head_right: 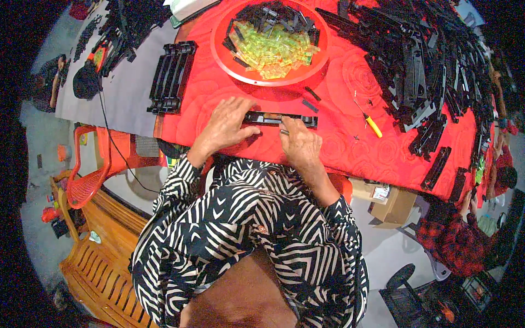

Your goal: The person assembles black plastic components by inserting small mechanical parts into a larger plastic housing, using a screwdriver to secure them.

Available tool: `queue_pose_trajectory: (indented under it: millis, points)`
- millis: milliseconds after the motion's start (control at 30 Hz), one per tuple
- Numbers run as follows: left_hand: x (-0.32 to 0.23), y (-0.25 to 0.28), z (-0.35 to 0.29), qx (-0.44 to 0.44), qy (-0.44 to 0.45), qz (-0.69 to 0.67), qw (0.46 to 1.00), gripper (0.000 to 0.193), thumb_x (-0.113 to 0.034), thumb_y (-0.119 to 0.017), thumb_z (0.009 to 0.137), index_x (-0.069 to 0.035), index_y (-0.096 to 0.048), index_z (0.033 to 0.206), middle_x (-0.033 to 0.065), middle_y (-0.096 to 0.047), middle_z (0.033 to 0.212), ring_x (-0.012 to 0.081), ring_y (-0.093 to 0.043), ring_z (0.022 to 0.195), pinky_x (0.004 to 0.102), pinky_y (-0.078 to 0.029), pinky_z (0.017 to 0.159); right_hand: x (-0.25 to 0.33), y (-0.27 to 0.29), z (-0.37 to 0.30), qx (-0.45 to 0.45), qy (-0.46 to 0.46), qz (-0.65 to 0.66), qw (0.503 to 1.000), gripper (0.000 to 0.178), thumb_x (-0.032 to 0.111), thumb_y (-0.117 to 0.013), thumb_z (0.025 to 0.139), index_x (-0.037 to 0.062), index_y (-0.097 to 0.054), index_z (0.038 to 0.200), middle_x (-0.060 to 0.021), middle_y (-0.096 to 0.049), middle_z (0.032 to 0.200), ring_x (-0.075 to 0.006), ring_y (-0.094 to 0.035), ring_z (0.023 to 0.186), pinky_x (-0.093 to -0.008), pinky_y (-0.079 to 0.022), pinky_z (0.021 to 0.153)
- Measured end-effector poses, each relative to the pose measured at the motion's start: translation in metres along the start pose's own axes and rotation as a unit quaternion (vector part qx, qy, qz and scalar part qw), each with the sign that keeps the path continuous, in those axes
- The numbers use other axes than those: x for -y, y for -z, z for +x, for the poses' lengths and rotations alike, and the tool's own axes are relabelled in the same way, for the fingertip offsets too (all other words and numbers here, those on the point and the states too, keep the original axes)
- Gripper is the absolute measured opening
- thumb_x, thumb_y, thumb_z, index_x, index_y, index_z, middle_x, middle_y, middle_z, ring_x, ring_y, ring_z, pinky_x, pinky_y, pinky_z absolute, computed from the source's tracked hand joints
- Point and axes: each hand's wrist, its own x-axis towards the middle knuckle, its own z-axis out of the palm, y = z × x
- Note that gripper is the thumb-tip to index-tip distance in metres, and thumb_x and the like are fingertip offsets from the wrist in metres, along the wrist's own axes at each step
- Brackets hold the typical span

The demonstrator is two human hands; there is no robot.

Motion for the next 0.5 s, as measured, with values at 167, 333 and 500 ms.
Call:
queue_pose_trajectory:
  millis: [167,333,500]
  points:
    - [0.013,0.004,0.016,0.091,0.011,-0.112,0.989,0.041,-0.033,-0.069,0.072,0.001,-0.055,0.092,0.0182,-0.058,0.091,0.0339,-0.056,0.092,0.0418,-0.044,0.078,-0.009,-0.004,0.001,-0.034,0.017,0.027,0.999,0.016,0.015,-0.060,0.081,0.0089,-0.062,0.096,-0.0116,-0.061,0.081,-0.0308,-0.061,0.070,-0.0397,-0.047,0.057]
    - [0.018,0.003,0.031,0.175,0.036,-0.177,0.968,0.049,-0.033,-0.075,0.065,0.003,-0.058,0.093,0.0193,-0.062,0.088,0.0329,-0.061,0.084,0.0403,-0.047,0.071,-0.018,-0.008,0.001,-0.051,0.070,0.044,0.995,0.017,0.012,-0.060,0.080,0.0090,-0.061,0.096,-0.0094,-0.060,0.080,-0.0293,-0.061,0.065,-0.0384,-0.047,0.053]
    - [0.004,0.003,0.042,0.256,0.047,-0.115,0.959,0.050,-0.029,-0.078,0.062,0.001,-0.058,0.098,0.0153,-0.062,0.085,0.0276,-0.061,0.080,0.0376,-0.047,0.068,-0.022,-0.007,-0.002,-0.054,0.080,0.078,0.992,0.015,0.012,-0.060,0.080,0.0096,-0.062,0.095,-0.0086,-0.060,0.079,-0.0288,-0.061,0.065,-0.0380,-0.047,0.052]
